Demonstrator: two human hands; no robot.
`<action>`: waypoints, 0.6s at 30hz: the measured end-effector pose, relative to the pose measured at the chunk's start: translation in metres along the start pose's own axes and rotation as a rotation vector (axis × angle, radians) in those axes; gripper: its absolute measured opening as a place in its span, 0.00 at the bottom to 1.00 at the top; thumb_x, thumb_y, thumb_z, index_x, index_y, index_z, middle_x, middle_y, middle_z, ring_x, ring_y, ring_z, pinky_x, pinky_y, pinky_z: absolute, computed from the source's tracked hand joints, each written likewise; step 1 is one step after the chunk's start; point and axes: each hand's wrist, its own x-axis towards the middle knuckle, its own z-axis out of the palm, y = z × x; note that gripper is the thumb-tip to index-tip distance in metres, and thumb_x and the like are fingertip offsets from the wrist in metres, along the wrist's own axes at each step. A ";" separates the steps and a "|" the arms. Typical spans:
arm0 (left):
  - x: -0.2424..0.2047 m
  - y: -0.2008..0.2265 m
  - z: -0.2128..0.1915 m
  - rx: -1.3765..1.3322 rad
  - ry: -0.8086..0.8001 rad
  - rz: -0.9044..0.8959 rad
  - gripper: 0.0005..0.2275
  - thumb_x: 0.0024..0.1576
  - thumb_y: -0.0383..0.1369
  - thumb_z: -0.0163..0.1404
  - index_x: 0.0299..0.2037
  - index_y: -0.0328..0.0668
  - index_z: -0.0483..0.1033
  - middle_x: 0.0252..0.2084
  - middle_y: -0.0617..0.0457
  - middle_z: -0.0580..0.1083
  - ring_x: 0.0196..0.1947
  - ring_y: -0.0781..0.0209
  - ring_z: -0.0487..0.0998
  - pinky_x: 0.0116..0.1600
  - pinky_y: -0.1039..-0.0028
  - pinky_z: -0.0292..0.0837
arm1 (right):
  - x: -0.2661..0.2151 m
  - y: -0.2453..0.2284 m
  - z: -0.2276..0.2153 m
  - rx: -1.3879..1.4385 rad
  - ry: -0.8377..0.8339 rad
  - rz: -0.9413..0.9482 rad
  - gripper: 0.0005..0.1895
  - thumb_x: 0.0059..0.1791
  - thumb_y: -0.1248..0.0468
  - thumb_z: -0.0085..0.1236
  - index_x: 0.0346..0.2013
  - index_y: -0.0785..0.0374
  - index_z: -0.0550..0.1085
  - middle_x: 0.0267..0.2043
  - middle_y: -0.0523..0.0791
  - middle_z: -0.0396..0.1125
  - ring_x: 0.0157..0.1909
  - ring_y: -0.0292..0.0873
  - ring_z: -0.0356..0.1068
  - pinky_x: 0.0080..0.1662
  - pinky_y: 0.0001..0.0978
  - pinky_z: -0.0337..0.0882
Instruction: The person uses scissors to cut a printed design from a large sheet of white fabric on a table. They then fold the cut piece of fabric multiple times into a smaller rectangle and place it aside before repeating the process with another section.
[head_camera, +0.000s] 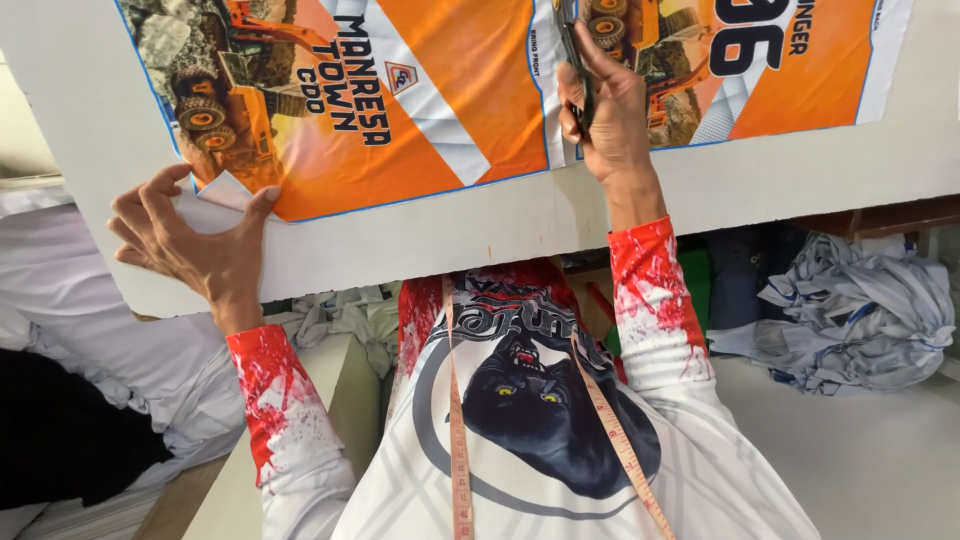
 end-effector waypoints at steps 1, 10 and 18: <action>0.000 0.000 0.000 0.003 -0.001 0.007 0.33 0.41 0.59 0.74 0.46 0.46 0.76 0.43 0.54 0.65 0.46 0.51 0.67 0.46 0.58 0.54 | 0.000 -0.004 0.001 -0.002 -0.012 0.017 0.40 0.46 0.60 0.72 0.71 0.57 0.66 0.31 0.40 0.70 0.19 0.31 0.61 0.21 0.22 0.58; -0.006 -0.013 0.007 -0.015 0.032 -0.024 0.16 0.52 0.45 0.70 0.38 0.51 0.77 0.41 0.56 0.68 0.45 0.51 0.68 0.47 0.59 0.54 | 0.010 -0.033 -0.077 -0.211 0.229 -0.073 0.30 0.44 0.65 0.72 0.61 0.55 0.77 0.38 0.42 0.76 0.23 0.30 0.66 0.20 0.19 0.65; -0.020 -0.007 0.007 -0.181 0.001 -0.083 0.12 0.54 0.30 0.65 0.46 0.49 0.78 0.37 0.59 0.75 0.37 0.60 0.69 0.51 0.64 0.54 | 0.036 -0.037 -0.227 -0.835 0.232 -0.720 0.32 0.43 0.89 0.78 0.60 0.79 0.77 0.55 0.55 0.68 0.51 0.51 0.73 0.47 0.37 0.80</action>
